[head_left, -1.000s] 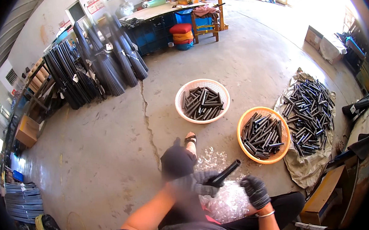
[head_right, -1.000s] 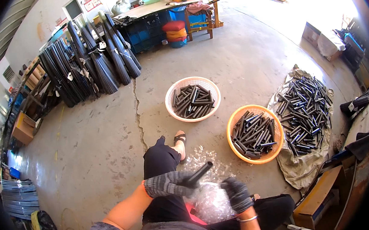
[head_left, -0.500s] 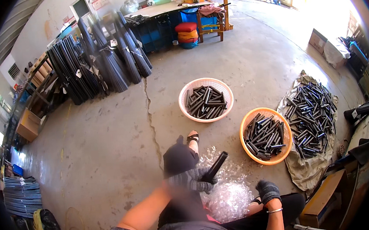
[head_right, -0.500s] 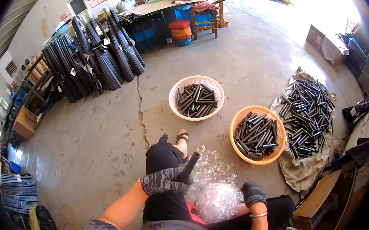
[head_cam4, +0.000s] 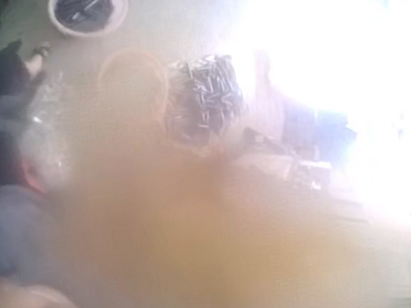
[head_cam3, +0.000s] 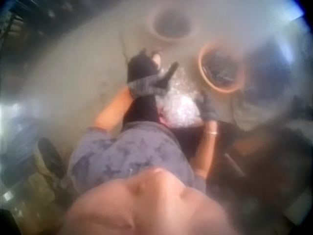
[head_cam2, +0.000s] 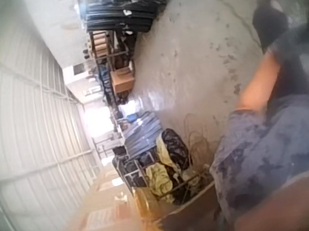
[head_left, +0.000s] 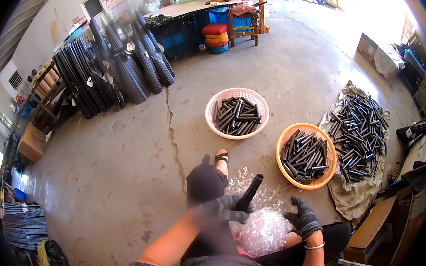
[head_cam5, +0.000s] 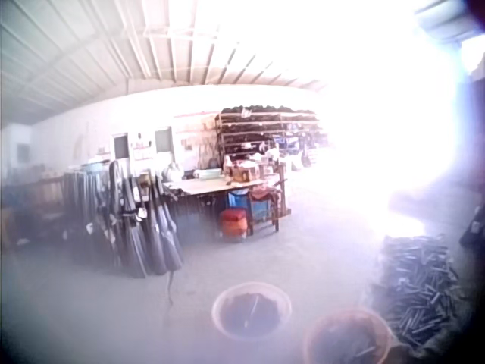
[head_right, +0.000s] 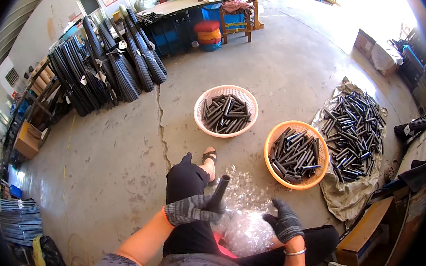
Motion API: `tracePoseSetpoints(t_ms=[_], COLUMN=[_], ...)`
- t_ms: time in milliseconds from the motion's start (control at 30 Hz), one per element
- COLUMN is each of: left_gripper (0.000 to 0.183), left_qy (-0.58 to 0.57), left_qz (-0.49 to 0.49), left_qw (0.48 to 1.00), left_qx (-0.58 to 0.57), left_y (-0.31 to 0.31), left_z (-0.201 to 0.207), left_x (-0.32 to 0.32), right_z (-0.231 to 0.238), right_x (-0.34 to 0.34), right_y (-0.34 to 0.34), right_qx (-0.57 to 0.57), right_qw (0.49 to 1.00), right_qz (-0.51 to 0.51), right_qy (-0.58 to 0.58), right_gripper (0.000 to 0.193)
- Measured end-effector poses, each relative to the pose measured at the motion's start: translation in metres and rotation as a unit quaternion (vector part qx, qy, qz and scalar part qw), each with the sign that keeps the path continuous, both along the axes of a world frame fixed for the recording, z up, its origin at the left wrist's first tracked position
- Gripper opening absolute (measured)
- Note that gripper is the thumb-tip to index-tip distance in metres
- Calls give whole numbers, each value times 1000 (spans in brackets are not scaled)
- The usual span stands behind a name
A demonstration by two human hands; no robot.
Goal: The person picks up metal pipes one by one, removes plastic caps from some of them, and wraps the pipes in bubble wrap while seated on the floor.
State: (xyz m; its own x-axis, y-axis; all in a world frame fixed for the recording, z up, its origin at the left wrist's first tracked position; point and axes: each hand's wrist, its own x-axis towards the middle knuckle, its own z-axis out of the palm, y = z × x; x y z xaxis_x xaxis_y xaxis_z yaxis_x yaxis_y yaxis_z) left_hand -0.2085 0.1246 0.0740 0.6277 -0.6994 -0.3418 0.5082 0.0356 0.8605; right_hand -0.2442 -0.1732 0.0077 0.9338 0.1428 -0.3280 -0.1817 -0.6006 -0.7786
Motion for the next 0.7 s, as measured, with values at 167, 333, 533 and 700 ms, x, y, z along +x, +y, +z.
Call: tracePoseSetpoints(t_ms=[167,333,533,700], left_gripper=[41,38,35,40], left_qy=[-25,-67,-1,76], left_qz=[-65,7,-39,-23], left_qw=[995,997,995,993], left_qx=[-70,35,-86,-85], left_y=[-20,20,-8,-12], left_z=[0,-14,-21,-2], left_x=[9,0,3,5], right_z=[41,-42,47,-16], right_x=[-8,-9,-4,-11], right_y=[62,-32,33,32], right_qx=[274,16,139,233], right_qw=[959,985,988,959], right_qz=[39,-108,-45,-8], right_qy=[-56,-134,-41,-162], right_gripper=[45,11,68,35])
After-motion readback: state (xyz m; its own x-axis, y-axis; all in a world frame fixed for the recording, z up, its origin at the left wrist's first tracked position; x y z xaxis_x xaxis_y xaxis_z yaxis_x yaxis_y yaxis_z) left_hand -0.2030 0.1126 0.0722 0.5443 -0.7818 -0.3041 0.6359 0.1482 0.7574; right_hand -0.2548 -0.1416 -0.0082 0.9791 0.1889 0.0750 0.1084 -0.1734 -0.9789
